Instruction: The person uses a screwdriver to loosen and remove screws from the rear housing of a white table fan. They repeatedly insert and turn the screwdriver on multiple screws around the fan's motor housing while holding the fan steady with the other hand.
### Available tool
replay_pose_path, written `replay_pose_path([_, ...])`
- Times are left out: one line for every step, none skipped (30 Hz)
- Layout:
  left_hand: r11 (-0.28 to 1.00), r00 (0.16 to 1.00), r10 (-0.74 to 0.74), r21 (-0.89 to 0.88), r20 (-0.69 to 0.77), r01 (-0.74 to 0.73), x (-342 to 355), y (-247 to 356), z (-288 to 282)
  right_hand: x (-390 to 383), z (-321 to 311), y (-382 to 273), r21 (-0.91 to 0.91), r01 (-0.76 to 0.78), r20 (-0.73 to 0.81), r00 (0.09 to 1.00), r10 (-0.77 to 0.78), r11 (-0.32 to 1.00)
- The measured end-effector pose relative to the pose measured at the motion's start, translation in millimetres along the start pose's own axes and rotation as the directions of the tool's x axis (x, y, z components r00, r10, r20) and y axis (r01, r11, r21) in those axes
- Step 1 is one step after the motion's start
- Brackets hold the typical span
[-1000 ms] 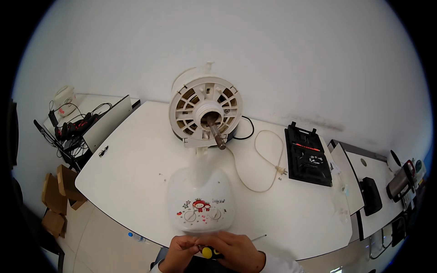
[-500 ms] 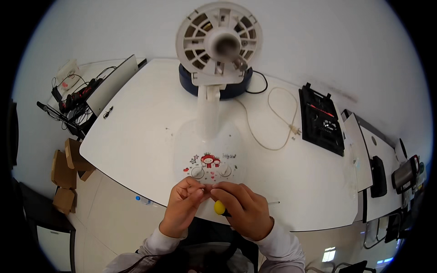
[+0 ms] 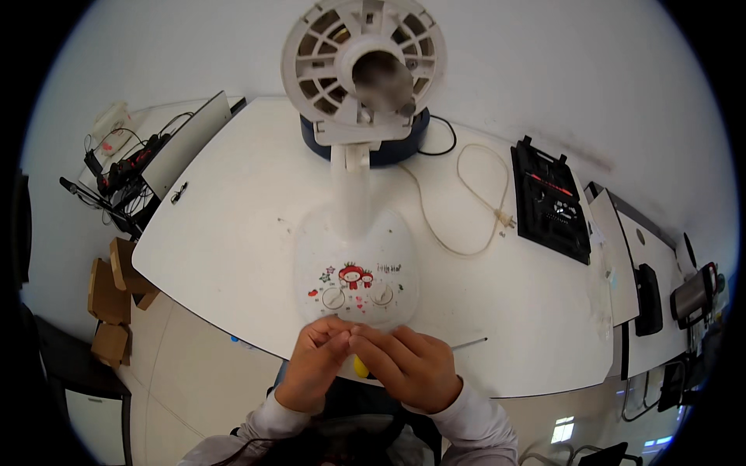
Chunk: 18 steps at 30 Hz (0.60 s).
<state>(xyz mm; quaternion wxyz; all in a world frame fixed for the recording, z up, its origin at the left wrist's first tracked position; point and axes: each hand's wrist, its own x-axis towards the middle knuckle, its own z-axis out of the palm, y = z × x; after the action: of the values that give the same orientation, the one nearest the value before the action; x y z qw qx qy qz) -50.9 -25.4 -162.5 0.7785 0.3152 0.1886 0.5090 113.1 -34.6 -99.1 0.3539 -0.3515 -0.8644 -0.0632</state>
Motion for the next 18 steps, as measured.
replay_pose_path([0.997,1.000,0.018,0.072,-0.003,-0.018,0.4,5.7,0.0,3.7,-2.9,2.9,0.015,0.013,0.032,0.999,-0.014,1.000])
replay_pose_path([0.990,1.000,0.019,0.138,-0.010,-0.017,1.1,11.8,1.1,4.0,-5.0,4.5,0.034,0.009,0.074,0.997,-0.012,0.999])
replay_pose_path([0.980,0.999,0.009,0.197,-0.032,-0.002,-0.5,13.3,0.2,0.7,-2.7,5.9,0.046,0.033,0.072,0.997,-0.036,0.998])
replay_pose_path([0.967,0.999,0.033,0.254,-0.015,-0.028,3.8,17.5,0.8,2.2,-0.1,9.5,0.042,0.036,0.056,0.998,-0.038,0.998])
replay_pose_path([0.953,0.999,0.029,0.301,-0.014,-0.023,2.6,17.6,2.1,-2.9,1.7,8.2,0.053,0.013,0.056,0.998,-0.016,0.999])
replay_pose_path([0.951,1.000,0.023,0.310,-0.015,-0.017,-0.3,16.8,3.4,-7.1,3.6,5.5,0.099,-0.024,0.056,0.998,0.019,0.995])
replay_pose_path([0.946,1.000,0.029,0.324,0.002,-0.028,0.2,16.8,3.2,-7.8,3.5,3.3,0.128,-0.051,0.044,0.998,0.045,0.990])
replay_pose_path([0.911,0.993,0.078,0.399,0.086,-0.106,0.4,13.3,-4.4,-8.4,5.0,0.4,0.158,-0.074,0.029,0.997,0.071,0.985])
replay_pose_path([0.905,0.991,0.077,0.409,0.106,-0.114,-0.9,12.8,-6.3,-8.3,6.5,-1.8,0.197,-0.109,0.028,0.994,0.106,0.974])
replay_pose_path([0.900,0.993,0.048,0.426,0.110,-0.090,-3.3,13.5,-7.5,-8.7,7.1,-3.9,0.226,-0.130,0.032,0.992,0.126,0.966])
replay_pose_path([0.893,0.993,0.026,0.444,0.119,-0.077,-3.4,15.8,-8.6,-7.0,7.8,-4.4,0.251,-0.140,0.031,0.990,0.137,0.958])
replay_pose_path([0.892,0.992,0.021,0.446,0.125,-0.074,-3.6,17.1,-9.3,-6.4,7.4,-6.3,0.283,-0.166,0.045,0.986,0.159,0.945])
replay_pose_path([0.891,0.991,0.015,0.447,0.131,-0.072,-4.1,18.0,-9.5,-7.0,8.2,-7.5,0.289,-0.179,0.053,0.984,0.171,0.940])
replay_pose_path([0.889,0.989,0.015,0.452,0.147,-0.081,-2.6,19.5,-9.5,-6.3,9.5,-6.4,0.290,-0.183,0.052,0.983,0.176,0.939])
replay_pose_path([0.862,0.989,0.013,0.500,0.147,-0.085,-2.8,21.3,-8.1,-6.8,10.9,-6.5,0.286,-0.191,0.046,0.981,0.186,0.939])
replay_pose_path([0.832,0.989,0.010,0.548,0.148,-0.090,-3.4,23.1,-6.4,-8.2,12.4,-7.6,0.285,-0.203,0.044,0.979,0.199,0.937])
replay_pose_path([0.798,0.987,0.014,0.594,0.157,-0.106,-1.5,24.5,-6.0,-8.5,14.5,-7.1,0.289,-0.210,0.035,0.977,0.209,0.934])
replay_pose_path([0.767,0.984,0.013,0.629,0.177,-0.123,-0.4,25.1,-7.7,-9.5,17.1,-6.5,0.293,-0.217,0.025,0.975,0.219,0.931])
